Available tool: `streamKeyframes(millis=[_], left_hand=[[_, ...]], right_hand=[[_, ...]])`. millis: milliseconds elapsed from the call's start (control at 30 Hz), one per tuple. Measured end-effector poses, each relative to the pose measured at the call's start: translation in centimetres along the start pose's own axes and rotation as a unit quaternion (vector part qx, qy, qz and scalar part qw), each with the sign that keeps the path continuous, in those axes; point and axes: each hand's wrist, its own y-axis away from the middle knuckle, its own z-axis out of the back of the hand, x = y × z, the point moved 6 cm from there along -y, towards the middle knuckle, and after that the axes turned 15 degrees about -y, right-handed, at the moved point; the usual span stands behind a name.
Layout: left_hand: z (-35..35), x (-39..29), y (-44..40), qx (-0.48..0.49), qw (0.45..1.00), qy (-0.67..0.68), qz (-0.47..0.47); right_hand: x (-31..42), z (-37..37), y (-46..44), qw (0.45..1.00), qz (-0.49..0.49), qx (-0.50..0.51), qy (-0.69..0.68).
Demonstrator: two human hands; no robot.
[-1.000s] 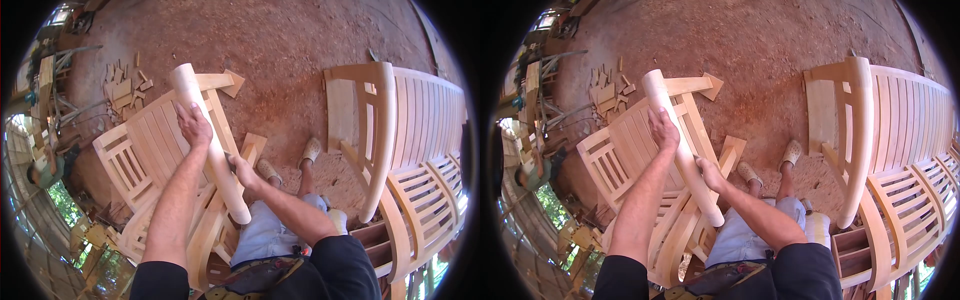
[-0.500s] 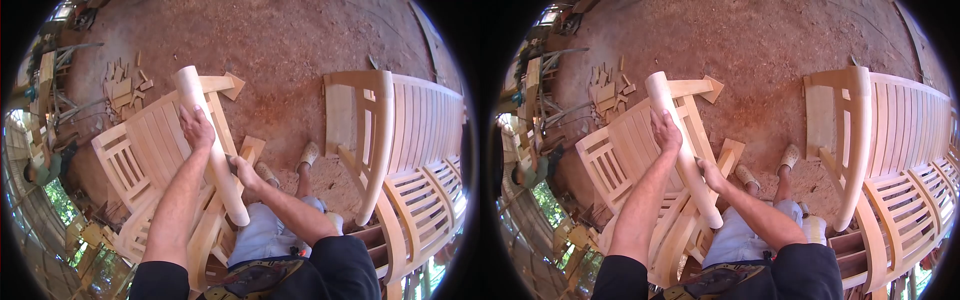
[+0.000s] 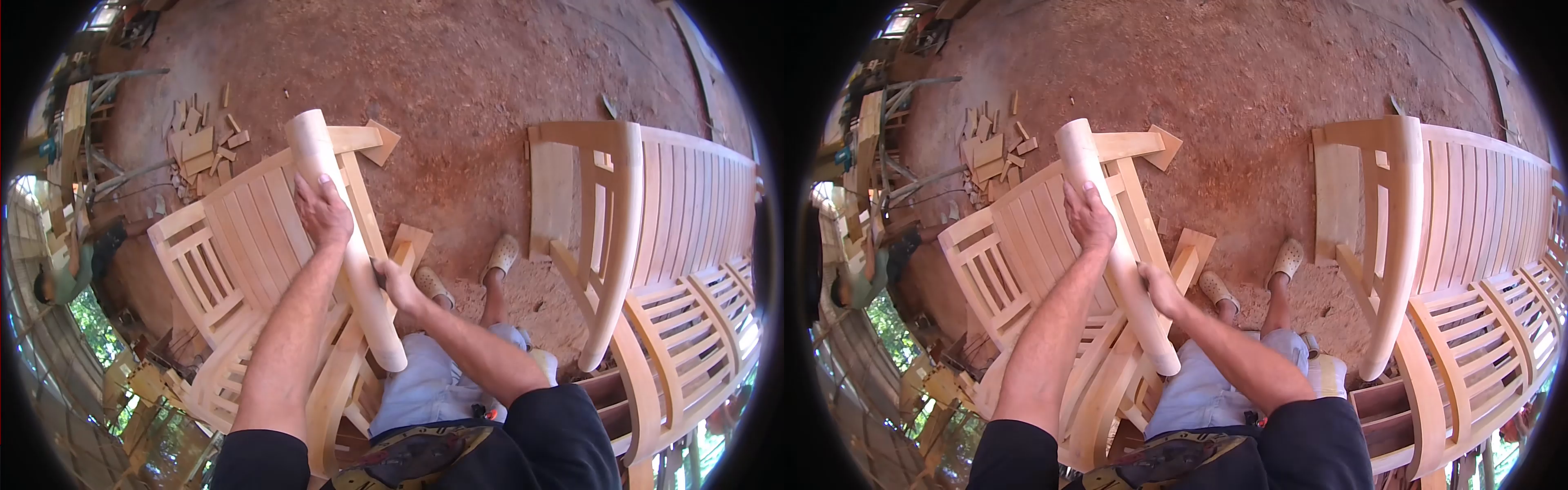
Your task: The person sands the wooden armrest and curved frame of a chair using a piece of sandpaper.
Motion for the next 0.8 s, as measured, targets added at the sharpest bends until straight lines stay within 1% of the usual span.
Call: streamKeyframes(millis=[33,67,100,133,167,200,300,333,367,400,467,500,567,600,633,667,700,733,767,800], left_hand=[[0.0,0.1,0.1,-0.002,1.0,-0.004,0.001],[-0.1,0.0,0.1,-0.004,1.0,-0.006,0.0],[-0.1,-0.2,0.0,-0.003,1.0,-0.003,-0.005],[0.0,-0.2,0.0,-0.002,1.0,0.0,-0.007],[0.0,-0.1,0.1,-0.002,1.0,0.003,-0.009],[0.0,0.2,0.2,-0.001,1.0,0.001,-0.007],[-0.3,0.4,-0.1,0.005,1.0,0.003,-0.004],[-0.2,0.5,0.1,0.002,1.0,0.002,-0.001],[-0.1,0.4,0.3,0.0,1.0,0.001,0.002],[0.0,0.0,0.1,-0.003,1.0,0.002,0.003],[-0.1,-0.1,0.1,-0.011,1.0,0.002,-0.004],[-0.1,-0.1,0.1,-0.016,1.0,0.0,-0.008],[-0.2,0.2,0.3,-0.011,1.0,0.005,-0.008],[-0.3,0.2,0.1,-0.011,1.0,0.008,-0.009],[-0.3,-0.1,0.0,-0.005,1.0,0.015,-0.011],[0.0,-0.2,0.0,0.001,1.0,0.02,-0.012],[0.2,-0.2,0.1,0.008,1.0,0.025,-0.014],[0.1,-0.1,0.1,0.003,1.0,0.018,-0.012],[-0.1,-0.2,0.1,0.0,1.0,0.014,-0.011],[-0.2,-0.1,0.0,-0.005,1.0,0.008,-0.009]], right_hand=[[1.1,-0.4,-0.5,1.0,0.007,-0.012,0.019],[5.8,-2.1,-2.2,0.987,0.088,0.012,0.131],[11.4,-4.7,-2.4,0.994,0.109,-0.026,0.016],[12.4,-4.6,-7.4,0.978,0.178,-0.035,0.108],[15.6,-6.7,-8.4,0.981,0.172,0.004,0.093],[14.3,-6.2,-10.7,0.981,0.187,-0.034,0.039],[11.3,-4.7,-4.9,0.98,0.19,0.015,0.058],[9.3,-4.3,-1.7,0.985,0.155,0.04,0.066],[3.9,-2.0,0.0,0.998,0.06,-0.013,0.015],[-1.6,-0.1,1.1,0.999,0.038,0.017,-0.022],[-1.6,0.5,4.3,0.999,0.012,-0.042,0.004],[1.4,-0.4,4.9,0.996,-0.018,-0.045,0.068],[4.0,-1.4,-2.4,0.992,0.092,-0.018,0.084],[11.6,-4.7,-2.1,0.982,0.152,0.004,0.109],[14.2,-5.2,-5.6,0.971,0.195,-0.045,0.133],[15.5,-5.9,-7.6,0.972,0.201,-0.056,0.109],[16.1,-6.3,-8.4,0.972,0.207,-0.068,0.084],[16.2,-7.2,-6.8,0.958,0.286,-0.015,0.026],[14.5,-6.0,-4.4,0.972,0.217,-0.026,0.088],[10.4,-4.4,-3.1,0.966,0.231,-0.005,0.118]])
